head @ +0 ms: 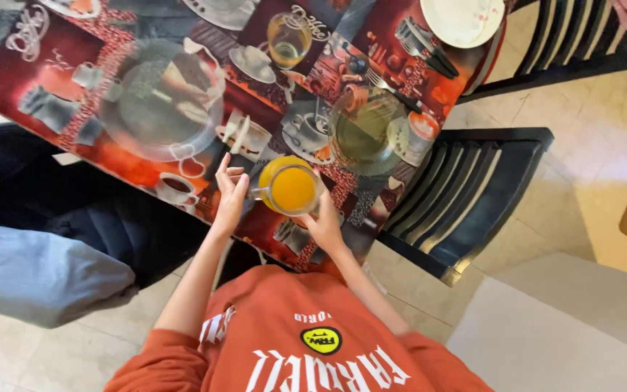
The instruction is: The person stirs a glass pitcher of orange juice with a spoon, then pours the juice into a glass. The person places the pitcher and glass on the dining table.
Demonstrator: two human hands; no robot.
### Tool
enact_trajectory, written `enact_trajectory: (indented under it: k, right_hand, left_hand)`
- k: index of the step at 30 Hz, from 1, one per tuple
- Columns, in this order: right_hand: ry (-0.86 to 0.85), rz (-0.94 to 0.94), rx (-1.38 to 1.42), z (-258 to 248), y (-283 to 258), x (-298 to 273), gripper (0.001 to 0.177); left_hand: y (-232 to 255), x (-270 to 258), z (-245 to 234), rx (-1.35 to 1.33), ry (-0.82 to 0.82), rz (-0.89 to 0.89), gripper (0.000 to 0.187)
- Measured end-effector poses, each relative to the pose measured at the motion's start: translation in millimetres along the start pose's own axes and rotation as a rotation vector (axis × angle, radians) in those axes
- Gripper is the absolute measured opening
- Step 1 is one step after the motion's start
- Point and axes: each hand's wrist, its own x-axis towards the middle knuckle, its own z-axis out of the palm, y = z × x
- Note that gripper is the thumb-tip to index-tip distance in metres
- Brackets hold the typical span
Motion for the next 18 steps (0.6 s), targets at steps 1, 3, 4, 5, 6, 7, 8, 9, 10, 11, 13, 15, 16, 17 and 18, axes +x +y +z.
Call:
enact_trajectory:
  k: [1,3,4,5,6,7,8,9,10,11,13,15,16,17,18]
  right_hand:
    - [0.010,-0.003,0.003,1.2,1.3,-11.1,0.082]
    - [0.244,0.077,-0.104,1.8,4.0,-38.5,0.071]
    - [0.255,0.083,-0.103,0.3,-0.2,-48.9,0.071]
    - [0.280,0.111,-0.134,-2.2,-3.4,-58.1,0.064]
    - [0.306,0.139,-0.165,-3.8,-6.3,-67.7,0.058]
    - [0.306,0.140,-0.166,-4.9,1.7,-77.4,0.058]
    - [0.326,0.170,-0.208,-5.9,10.2,-87.2,0.054]
    - [0.352,0.197,-0.249,-6.4,19.9,-95.6,0.050]
    - [0.358,0.195,-0.251,-5.1,24.2,-97.9,0.050]
    - [0.395,0.238,-0.265,-2.7,27.5,-104.2,0.045]
    - [0.439,0.285,-0.280,4.0,38.2,-115.0,0.041]
    - [0.524,0.383,-0.278,12.8,51.0,-124.5,0.030]
    - [0.531,0.388,-0.277,19.0,52.5,-129.2,0.030]
    - [0.531,0.390,-0.298,22.9,55.0,-129.5,0.028]
    - [0.531,0.392,-0.319,26.2,56.7,-130.1,0.026]
  left_hand:
    - [2.5,6.5,-11.6,0.004,-0.008,0.006,0.066]
    - [7.1,15.4,-31.5,0.499,0.084,0.145,0.078]
    - [13.1,20.5,-38.0,0.499,0.072,0.147,0.078]
    - [18.3,24.2,-44.4,0.659,0.062,0.126,0.080]
    - [22.9,27.3,-51.5,0.819,0.052,0.105,0.083]
    - [14.7,30.2,-54.0,0.818,0.051,0.104,0.083]
    - [6.1,33.0,-56.5,0.817,0.011,0.088,0.089]
    - [-3.1,38.9,-58.0,0.813,-0.030,0.079,0.094]
    - [-4.7,41.9,-58.8,0.810,-0.033,0.086,0.094]
    - [-6.5,43.0,-59.3,0.899,-0.040,0.126,0.091]
    - [-4.3,46.1,-58.8,0.985,-0.055,0.173,0.088]
    - [5.7,49.0,-58.6,0.958,-0.037,0.214,0.091]
    - [6.8,47.1,-60.5,0.959,-0.045,0.216,0.091]
    - [8.8,49.9,-59.5,1.075,-0.024,0.289,0.090]
    - [11.7,52.3,-58.3,1.190,0.000,0.362,0.089]
